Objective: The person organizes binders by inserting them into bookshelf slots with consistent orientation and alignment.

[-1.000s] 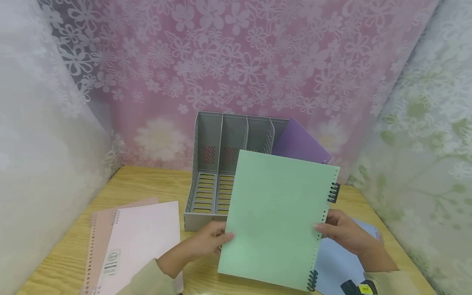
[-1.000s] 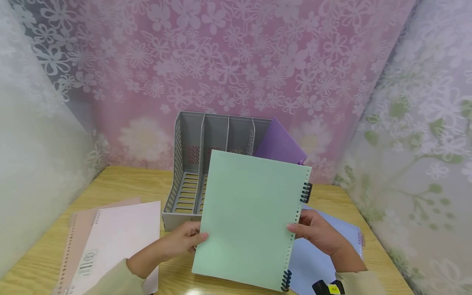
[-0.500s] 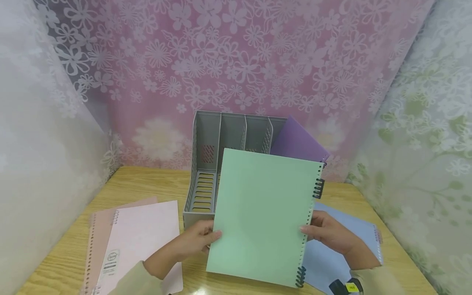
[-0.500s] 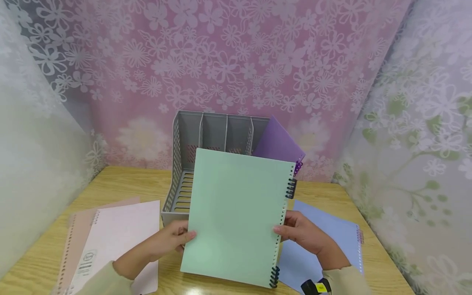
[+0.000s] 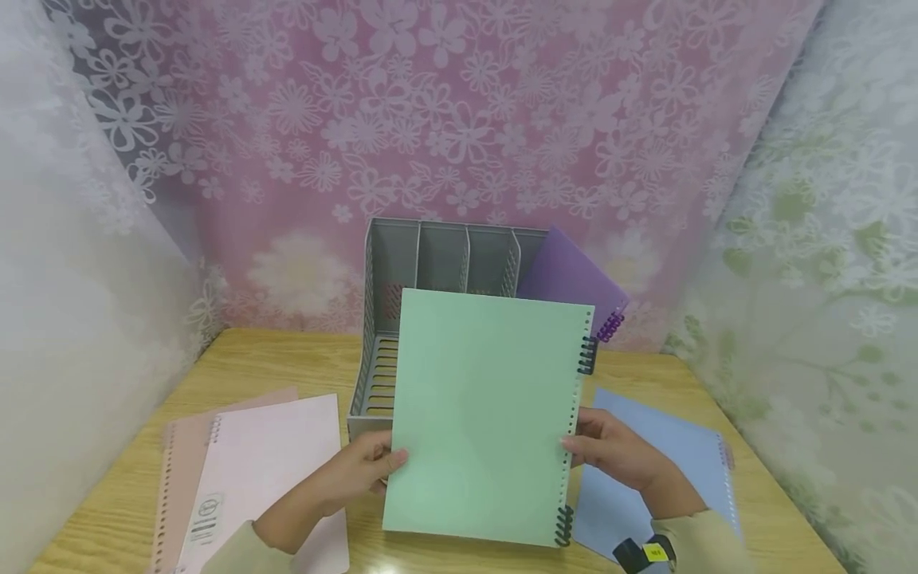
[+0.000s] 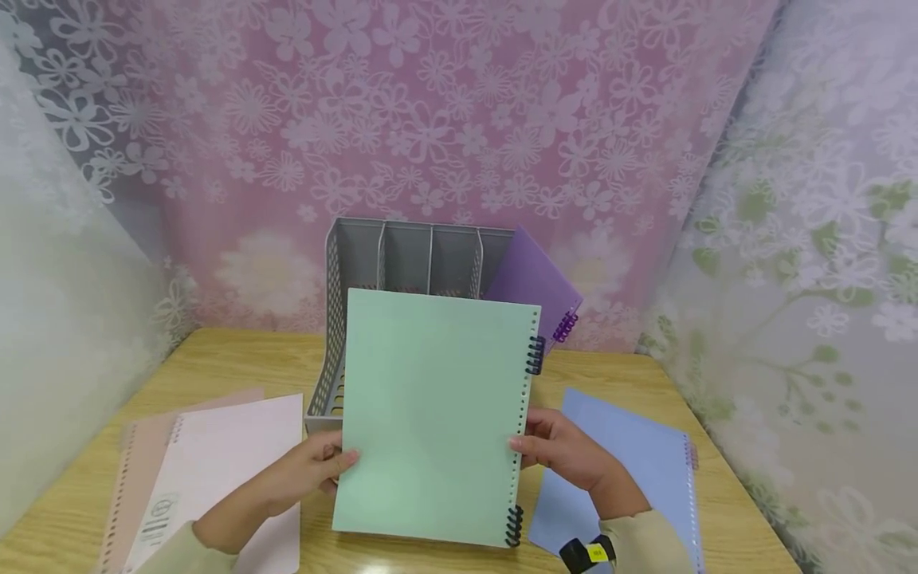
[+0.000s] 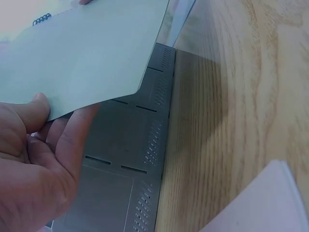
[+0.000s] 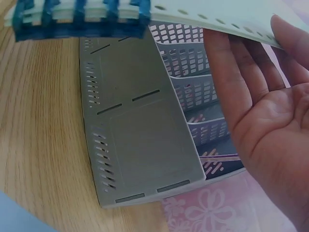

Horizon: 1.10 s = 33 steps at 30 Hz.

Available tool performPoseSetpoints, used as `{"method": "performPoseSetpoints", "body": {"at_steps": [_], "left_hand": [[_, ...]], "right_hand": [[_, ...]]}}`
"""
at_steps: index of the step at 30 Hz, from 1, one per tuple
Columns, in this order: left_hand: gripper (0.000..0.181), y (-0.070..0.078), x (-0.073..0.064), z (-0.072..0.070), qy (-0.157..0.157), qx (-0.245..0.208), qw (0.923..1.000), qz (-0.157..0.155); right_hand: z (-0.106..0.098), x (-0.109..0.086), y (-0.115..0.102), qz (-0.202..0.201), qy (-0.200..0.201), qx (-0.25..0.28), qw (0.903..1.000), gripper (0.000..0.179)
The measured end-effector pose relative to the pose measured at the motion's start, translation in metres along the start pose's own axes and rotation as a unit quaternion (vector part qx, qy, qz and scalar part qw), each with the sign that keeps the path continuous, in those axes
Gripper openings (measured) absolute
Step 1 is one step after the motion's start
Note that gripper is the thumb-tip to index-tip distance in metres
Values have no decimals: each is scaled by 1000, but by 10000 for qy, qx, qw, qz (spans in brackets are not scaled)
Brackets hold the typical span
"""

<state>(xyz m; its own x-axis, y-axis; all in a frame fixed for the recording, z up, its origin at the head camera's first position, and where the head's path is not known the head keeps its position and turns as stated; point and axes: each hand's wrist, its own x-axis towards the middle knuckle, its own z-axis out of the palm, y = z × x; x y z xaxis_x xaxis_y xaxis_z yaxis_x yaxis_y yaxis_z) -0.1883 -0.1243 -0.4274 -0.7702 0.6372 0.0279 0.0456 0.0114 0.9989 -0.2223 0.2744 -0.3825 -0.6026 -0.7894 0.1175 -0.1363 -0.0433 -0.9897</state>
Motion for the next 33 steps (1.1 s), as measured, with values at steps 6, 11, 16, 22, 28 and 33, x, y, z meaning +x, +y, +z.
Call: {"method": "performPoseSetpoints", "body": {"at_steps": [6, 11, 16, 22, 28, 33], "left_hand": [[37, 4, -5, -2, 208, 124, 9996, -109], [41, 4, -6, -4, 281, 72, 9995, -147], [43, 3, -6, -6, 242, 68, 9996, -140], [44, 2, -7, -7, 181, 87, 9998, -78], [46, 5, -8, -9, 226, 165, 9996, -106], [48, 8, -7, -11, 320, 301, 9990, -110]], "right_hand": [[3, 3, 2, -57, -66, 90, 9999, 47], [6, 6, 0, -66, -94, 47, 9999, 47], [7, 8, 1, -193, -240, -72, 9995, 46], [8, 9, 2, -185, -221, -60, 9996, 46], [10, 10, 1, -191, -90, 4, 9998, 46], [11, 11, 4, -72, 166, 7, 9998, 46]]}}
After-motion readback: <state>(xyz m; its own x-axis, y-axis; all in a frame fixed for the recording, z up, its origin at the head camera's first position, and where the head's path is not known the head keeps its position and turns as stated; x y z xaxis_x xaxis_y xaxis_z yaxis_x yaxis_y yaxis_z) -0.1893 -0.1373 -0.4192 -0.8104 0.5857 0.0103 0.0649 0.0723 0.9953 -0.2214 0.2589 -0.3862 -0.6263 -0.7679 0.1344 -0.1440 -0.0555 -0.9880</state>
